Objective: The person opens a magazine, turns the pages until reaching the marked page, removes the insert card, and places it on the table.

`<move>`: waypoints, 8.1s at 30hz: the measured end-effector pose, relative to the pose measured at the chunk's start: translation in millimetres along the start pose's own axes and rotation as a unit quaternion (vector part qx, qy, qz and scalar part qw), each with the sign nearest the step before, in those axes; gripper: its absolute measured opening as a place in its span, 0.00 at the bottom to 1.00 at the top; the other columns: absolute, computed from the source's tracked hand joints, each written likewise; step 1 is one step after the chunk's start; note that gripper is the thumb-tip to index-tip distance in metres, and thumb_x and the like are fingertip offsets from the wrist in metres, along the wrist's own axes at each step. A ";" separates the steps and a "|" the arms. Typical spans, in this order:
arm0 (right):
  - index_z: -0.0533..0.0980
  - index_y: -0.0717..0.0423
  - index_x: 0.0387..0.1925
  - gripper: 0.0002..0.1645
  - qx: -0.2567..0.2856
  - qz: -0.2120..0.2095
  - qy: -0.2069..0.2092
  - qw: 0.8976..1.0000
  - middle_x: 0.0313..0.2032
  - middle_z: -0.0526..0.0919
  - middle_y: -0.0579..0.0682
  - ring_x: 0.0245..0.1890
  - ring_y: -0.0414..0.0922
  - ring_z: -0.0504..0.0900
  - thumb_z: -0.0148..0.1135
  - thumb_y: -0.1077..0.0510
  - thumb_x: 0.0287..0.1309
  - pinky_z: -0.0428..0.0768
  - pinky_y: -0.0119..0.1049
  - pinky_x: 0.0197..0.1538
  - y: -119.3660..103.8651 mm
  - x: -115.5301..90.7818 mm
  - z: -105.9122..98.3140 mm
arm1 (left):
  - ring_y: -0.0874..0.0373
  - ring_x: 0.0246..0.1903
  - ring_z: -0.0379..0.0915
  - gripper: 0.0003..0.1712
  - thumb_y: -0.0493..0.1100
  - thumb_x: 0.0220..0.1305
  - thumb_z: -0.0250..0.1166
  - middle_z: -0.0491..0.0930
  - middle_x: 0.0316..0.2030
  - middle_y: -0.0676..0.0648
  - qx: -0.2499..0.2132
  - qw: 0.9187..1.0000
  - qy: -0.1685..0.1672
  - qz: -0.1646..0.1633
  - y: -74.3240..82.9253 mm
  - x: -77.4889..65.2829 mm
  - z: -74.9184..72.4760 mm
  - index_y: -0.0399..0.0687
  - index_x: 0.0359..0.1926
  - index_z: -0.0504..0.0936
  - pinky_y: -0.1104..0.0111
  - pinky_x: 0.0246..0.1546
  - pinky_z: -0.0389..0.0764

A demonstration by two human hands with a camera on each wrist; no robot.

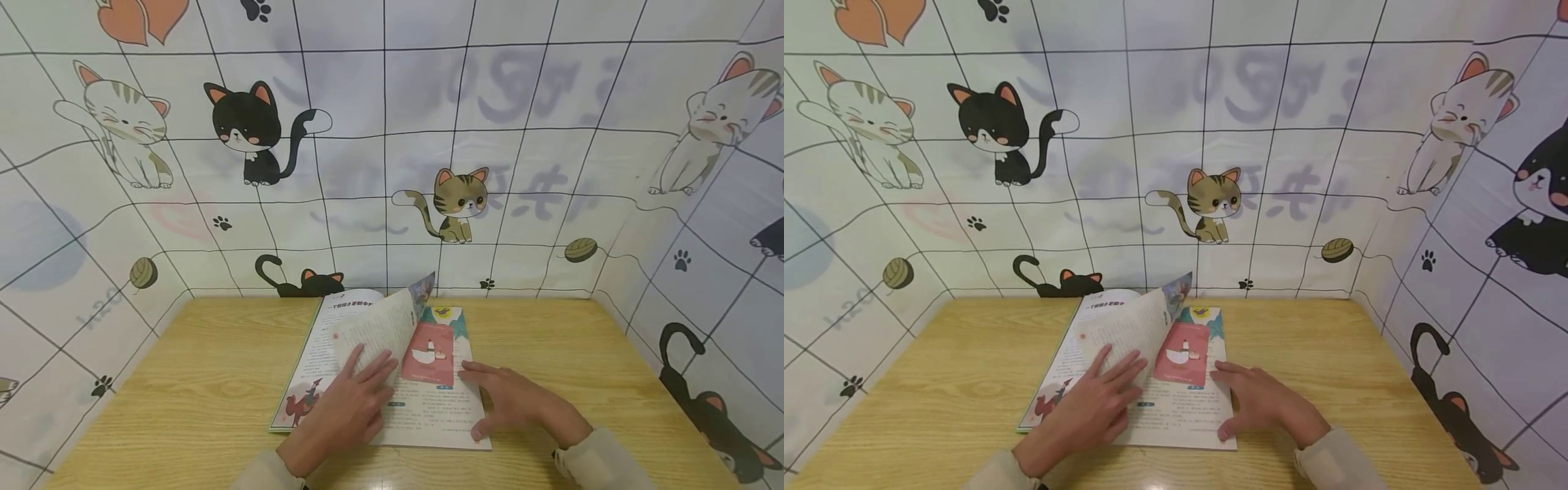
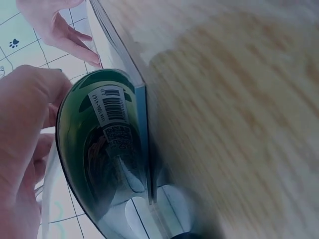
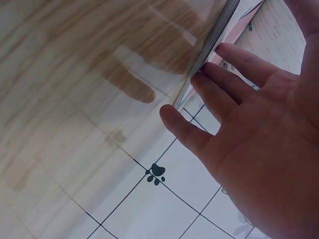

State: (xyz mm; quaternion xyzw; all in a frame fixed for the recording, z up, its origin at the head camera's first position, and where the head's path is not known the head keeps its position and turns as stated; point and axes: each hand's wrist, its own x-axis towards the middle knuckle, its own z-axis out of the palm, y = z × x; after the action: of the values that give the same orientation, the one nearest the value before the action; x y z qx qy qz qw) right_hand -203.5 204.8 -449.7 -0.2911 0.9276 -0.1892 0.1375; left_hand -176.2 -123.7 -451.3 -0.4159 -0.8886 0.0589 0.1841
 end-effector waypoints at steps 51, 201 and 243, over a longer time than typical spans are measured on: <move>0.66 0.54 0.71 0.50 0.000 0.028 0.095 0.995 0.71 0.65 0.59 0.71 0.61 0.61 0.74 0.40 0.51 0.65 0.61 0.66 29.9 65.1 -6.6 | 0.37 0.70 0.59 0.31 0.53 0.60 0.61 0.65 0.71 0.41 -0.227 0.953 -0.088 -0.183 -19.5 -10.2 15.8 0.49 0.64 0.77 0.37 0.48 0.76; 0.79 0.64 0.51 0.17 0.168 -0.052 0.086 0.981 0.48 0.83 0.61 0.41 0.42 0.81 0.62 0.70 0.59 0.80 0.32 0.40 116.6 -45.6 -68.1 | 0.37 0.69 0.61 0.30 0.52 0.59 0.61 0.66 0.70 0.40 -0.235 0.949 -0.087 -0.192 -18.6 -11.9 15.8 0.48 0.62 0.79 0.40 0.54 0.74; 0.82 0.57 0.47 0.14 -0.112 0.034 0.121 0.986 0.50 0.83 0.55 0.53 0.58 0.79 0.68 0.63 0.58 0.76 0.62 0.53 110.1 -24.8 -30.8 | 0.37 0.69 0.60 0.30 0.52 0.61 0.61 0.65 0.71 0.41 -0.240 0.947 -0.089 -0.193 -19.6 -14.5 13.0 0.49 0.63 0.78 0.35 0.50 0.74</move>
State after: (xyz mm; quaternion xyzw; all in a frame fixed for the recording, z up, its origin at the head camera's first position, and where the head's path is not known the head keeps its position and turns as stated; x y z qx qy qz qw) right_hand -248.9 311.4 -466.1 -0.2480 0.9621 -0.1132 -0.0028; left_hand -186.7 -146.7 -462.3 -0.2617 -0.9524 -0.1560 0.0065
